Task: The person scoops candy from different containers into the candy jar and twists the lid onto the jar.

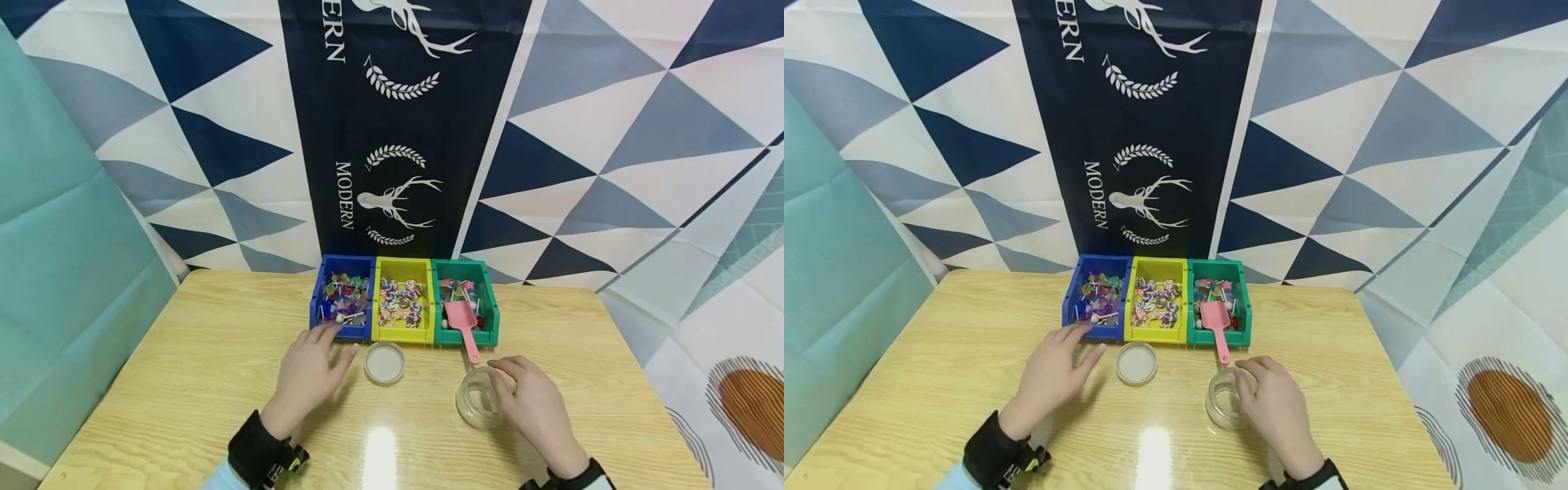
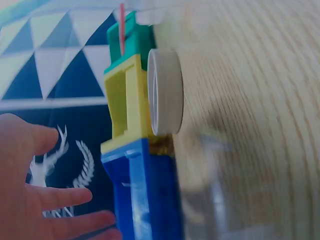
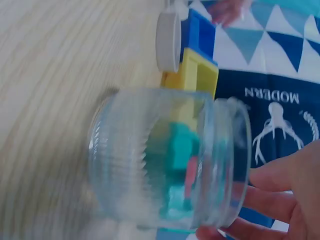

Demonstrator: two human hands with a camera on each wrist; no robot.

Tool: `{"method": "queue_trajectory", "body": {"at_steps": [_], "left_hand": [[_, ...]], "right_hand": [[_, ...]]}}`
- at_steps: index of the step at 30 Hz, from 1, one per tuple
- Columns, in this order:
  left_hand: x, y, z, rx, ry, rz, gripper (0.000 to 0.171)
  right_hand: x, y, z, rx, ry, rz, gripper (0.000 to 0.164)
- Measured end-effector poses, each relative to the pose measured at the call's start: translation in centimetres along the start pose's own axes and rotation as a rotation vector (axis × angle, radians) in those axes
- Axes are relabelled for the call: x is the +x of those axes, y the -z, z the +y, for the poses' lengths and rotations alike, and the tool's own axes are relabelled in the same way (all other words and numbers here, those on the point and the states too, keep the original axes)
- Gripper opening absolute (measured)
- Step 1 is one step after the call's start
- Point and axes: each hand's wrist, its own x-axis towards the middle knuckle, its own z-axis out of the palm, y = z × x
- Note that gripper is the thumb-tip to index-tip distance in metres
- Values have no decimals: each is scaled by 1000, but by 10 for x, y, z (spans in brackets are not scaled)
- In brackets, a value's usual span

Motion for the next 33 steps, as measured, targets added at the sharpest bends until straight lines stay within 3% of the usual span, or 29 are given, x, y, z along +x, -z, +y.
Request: {"method": "queue_trajectory", "body": {"at_steps": [6,11,24,33], "left_hand": [[1,-7,-15,-161,154,-12,44],[3,-8,-20,-224,210,-18,32],[12,-6,-41,-293,354,22,54],[25,-3,-55,-306,383,80,48]], "right_hand": [[3,-5,10,17,-7,18,13],[6,-8,16,26,16,49,10],[10,-11,21,69,-35,59,7],[6,-11,16,69,-37,21,4]]}}
